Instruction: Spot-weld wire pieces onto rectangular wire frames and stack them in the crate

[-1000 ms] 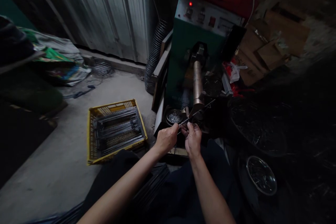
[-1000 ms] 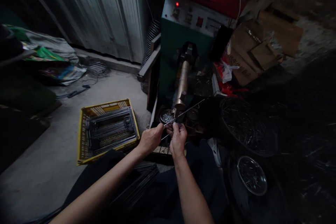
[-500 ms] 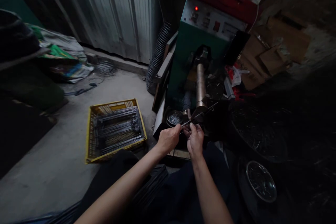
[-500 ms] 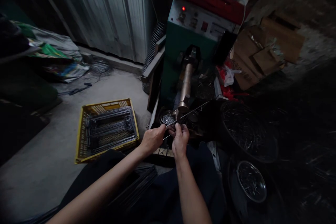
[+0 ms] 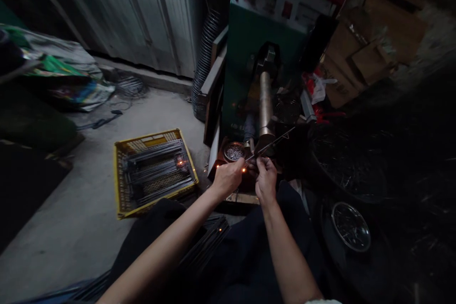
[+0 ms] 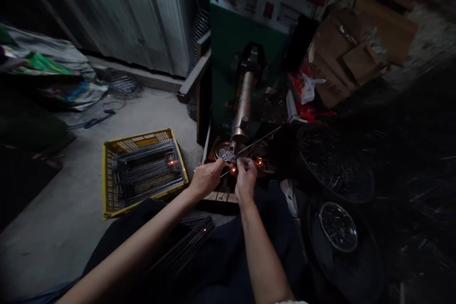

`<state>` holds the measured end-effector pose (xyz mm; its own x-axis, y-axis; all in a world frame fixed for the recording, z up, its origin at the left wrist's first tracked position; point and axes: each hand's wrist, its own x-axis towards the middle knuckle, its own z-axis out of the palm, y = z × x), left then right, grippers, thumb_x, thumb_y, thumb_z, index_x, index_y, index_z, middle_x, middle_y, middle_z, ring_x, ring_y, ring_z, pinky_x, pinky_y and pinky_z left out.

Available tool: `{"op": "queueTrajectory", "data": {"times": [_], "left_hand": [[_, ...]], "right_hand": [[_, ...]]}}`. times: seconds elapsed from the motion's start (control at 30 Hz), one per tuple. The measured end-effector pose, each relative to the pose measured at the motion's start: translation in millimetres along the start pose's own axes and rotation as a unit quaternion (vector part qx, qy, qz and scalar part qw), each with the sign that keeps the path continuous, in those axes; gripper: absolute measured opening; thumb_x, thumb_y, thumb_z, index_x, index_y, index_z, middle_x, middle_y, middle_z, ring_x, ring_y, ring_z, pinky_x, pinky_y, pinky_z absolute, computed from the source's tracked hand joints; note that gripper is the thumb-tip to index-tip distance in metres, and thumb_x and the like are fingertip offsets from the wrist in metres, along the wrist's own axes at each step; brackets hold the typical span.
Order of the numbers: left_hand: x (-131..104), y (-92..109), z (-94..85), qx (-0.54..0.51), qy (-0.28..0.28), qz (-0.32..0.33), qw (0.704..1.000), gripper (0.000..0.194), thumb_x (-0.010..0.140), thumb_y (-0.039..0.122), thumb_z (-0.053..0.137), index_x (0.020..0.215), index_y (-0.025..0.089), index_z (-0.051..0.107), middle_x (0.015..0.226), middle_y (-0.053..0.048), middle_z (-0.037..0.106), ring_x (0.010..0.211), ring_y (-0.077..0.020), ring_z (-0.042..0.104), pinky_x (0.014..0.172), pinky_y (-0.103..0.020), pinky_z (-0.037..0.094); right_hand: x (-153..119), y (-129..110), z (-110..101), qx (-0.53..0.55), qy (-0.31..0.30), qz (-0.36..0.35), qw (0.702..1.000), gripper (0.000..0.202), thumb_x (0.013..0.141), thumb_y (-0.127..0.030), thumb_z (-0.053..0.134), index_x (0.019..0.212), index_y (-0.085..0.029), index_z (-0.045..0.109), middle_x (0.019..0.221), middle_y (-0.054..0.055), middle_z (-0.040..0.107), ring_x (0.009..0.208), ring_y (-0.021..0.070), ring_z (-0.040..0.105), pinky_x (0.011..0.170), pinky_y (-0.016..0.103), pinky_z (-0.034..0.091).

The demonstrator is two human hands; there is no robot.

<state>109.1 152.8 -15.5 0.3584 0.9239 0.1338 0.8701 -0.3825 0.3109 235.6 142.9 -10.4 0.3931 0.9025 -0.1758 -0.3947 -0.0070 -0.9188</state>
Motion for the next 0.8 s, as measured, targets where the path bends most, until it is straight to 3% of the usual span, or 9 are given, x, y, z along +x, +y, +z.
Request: {"op": "queueTrajectory", "data": {"times": [0.2,0.47,0.57,0.67,0.8], "left_hand": [[17,9,-1.5,-0.012,0.013,0.0,1.0,0.031,0.1,0.031,0.026,0.097,0.019,0.054,0.079,-0.009,0.072,0.072,-0.0243,0.07,0.053,-0.027,0.037],[16,-1,-0.7,-0.033,0.005,0.016,0.999,0.031,0.101,0.033,0.024,0.1,0.019,0.052,0.082,-0.007,0.07,0.074,-0.0214,0.068,0.058,-0.027,0.038],[16,-5,-0.6,-0.049,0.004,0.036,0.998,0.026,0.1,0.028,0.027,0.097,0.019,0.052,0.082,-0.007,0.07,0.074,-0.0199,0.067,0.061,-0.026,0.04],[9,-12,-1.3,-0.063,0.009,0.044,0.997,0.022,0.097,0.022,0.032,0.099,0.02,0.053,0.083,-0.007,0.07,0.077,-0.0212,0.066,0.063,-0.028,0.041],[-30,-46,-4.9,-0.074,0.007,0.009,0.997,0.021,0.088,0.012,0.041,0.095,0.022,0.058,0.088,-0.007,0.07,0.086,-0.0214,0.065,0.066,-0.027,0.042]], "right_hand": [[12,-3,-8,-0.008,0.001,-0.011,1.0,0.035,0.07,-0.044,0.076,0.083,-0.017,0.057,0.07,-0.002,0.068,0.055,0.0088,0.061,0.05,0.018,0.048],[4,-1,-14,-0.002,0.002,0.008,1.0,0.033,0.073,-0.045,0.073,0.081,-0.018,0.057,0.072,0.0,0.068,0.054,0.008,0.059,0.048,0.017,0.048],[-19,12,-26,-0.046,-0.016,0.027,0.998,0.031,0.076,-0.047,0.069,0.08,-0.019,0.057,0.067,-0.004,0.064,0.052,0.0077,0.057,0.047,0.016,0.045],[-56,41,-42,-0.116,-0.077,0.051,0.989,0.031,0.073,-0.045,0.072,0.074,-0.018,0.059,0.063,-0.004,0.062,0.053,0.0081,0.055,0.048,0.016,0.044],[-117,81,-63,-0.21,-0.204,0.156,0.943,0.034,0.07,-0.047,0.074,0.072,-0.018,0.059,0.058,-0.003,0.061,0.044,0.0099,0.053,0.039,0.018,0.039]]}}
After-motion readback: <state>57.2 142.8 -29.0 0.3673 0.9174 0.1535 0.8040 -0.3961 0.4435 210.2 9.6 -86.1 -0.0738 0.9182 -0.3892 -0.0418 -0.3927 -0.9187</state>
